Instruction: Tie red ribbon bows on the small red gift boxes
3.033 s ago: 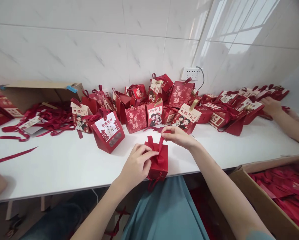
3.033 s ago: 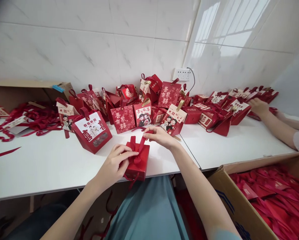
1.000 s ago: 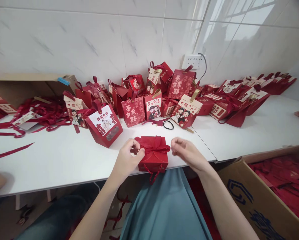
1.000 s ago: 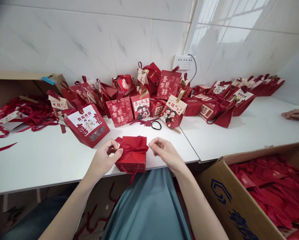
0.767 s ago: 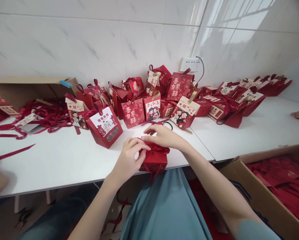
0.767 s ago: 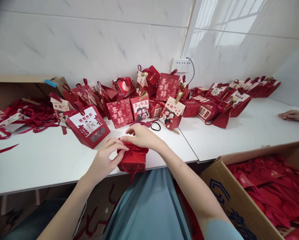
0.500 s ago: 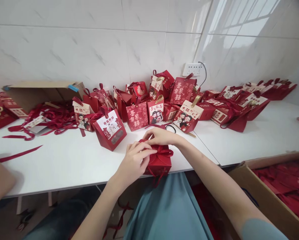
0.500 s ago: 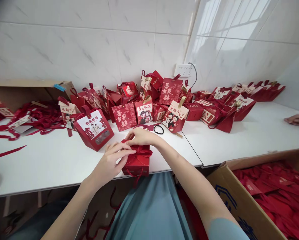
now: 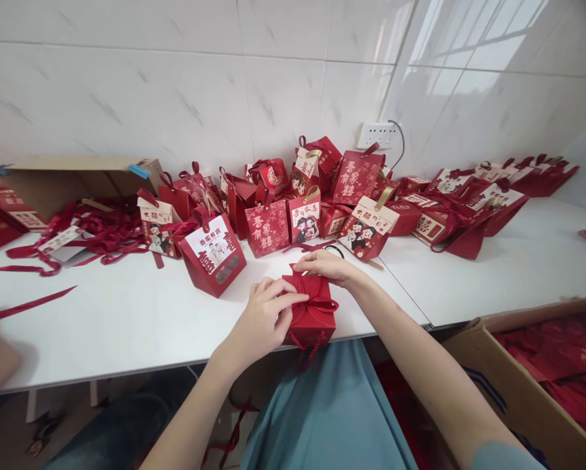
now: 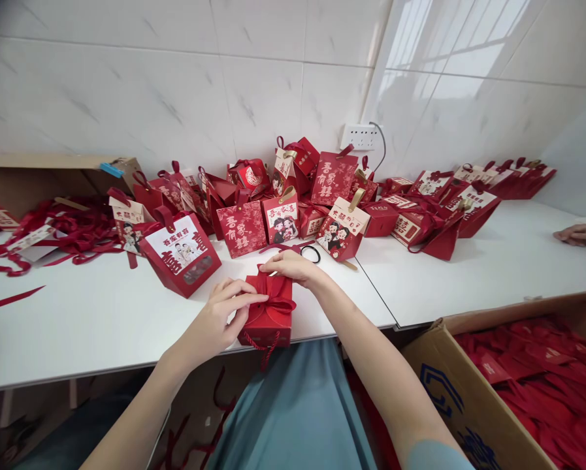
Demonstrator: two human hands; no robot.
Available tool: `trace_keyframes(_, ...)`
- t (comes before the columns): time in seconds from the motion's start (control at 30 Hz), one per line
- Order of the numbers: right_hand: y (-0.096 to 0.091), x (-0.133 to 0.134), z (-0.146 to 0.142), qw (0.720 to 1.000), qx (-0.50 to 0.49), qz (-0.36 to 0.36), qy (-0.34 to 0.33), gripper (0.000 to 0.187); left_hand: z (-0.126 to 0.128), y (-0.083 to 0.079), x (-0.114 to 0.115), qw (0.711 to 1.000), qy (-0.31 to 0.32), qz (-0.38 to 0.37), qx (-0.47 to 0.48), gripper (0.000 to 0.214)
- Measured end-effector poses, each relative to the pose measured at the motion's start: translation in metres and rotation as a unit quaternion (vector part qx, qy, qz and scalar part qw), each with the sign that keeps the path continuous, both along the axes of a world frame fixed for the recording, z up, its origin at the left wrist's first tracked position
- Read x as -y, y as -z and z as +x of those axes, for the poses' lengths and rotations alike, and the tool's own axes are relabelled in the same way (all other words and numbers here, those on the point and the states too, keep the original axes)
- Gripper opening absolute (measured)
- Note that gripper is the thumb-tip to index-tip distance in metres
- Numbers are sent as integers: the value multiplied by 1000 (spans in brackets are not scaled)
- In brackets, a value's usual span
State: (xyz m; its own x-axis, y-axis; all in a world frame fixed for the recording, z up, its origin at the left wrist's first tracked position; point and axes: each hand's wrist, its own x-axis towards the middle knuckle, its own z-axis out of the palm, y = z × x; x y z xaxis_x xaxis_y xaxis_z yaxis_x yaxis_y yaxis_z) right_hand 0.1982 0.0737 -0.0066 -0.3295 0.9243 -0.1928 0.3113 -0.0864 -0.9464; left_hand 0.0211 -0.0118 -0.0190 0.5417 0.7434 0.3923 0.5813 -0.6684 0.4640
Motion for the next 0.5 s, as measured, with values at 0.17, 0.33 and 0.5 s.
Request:
trace_keyframes(0.17,26,-4,17,997,7,9,79,31,1,-2,0,1000,-7,-6,-2,39)
trace_keyframes(0.33,29,20,29,995,-41,-38,88,55,0,-3,0,1000,-2,-12,-1,39)
trace_keyframes(0.5,22,31,21,984,-165,-26,69,40,0,-2,-1,1000,-4,-7,9,38)
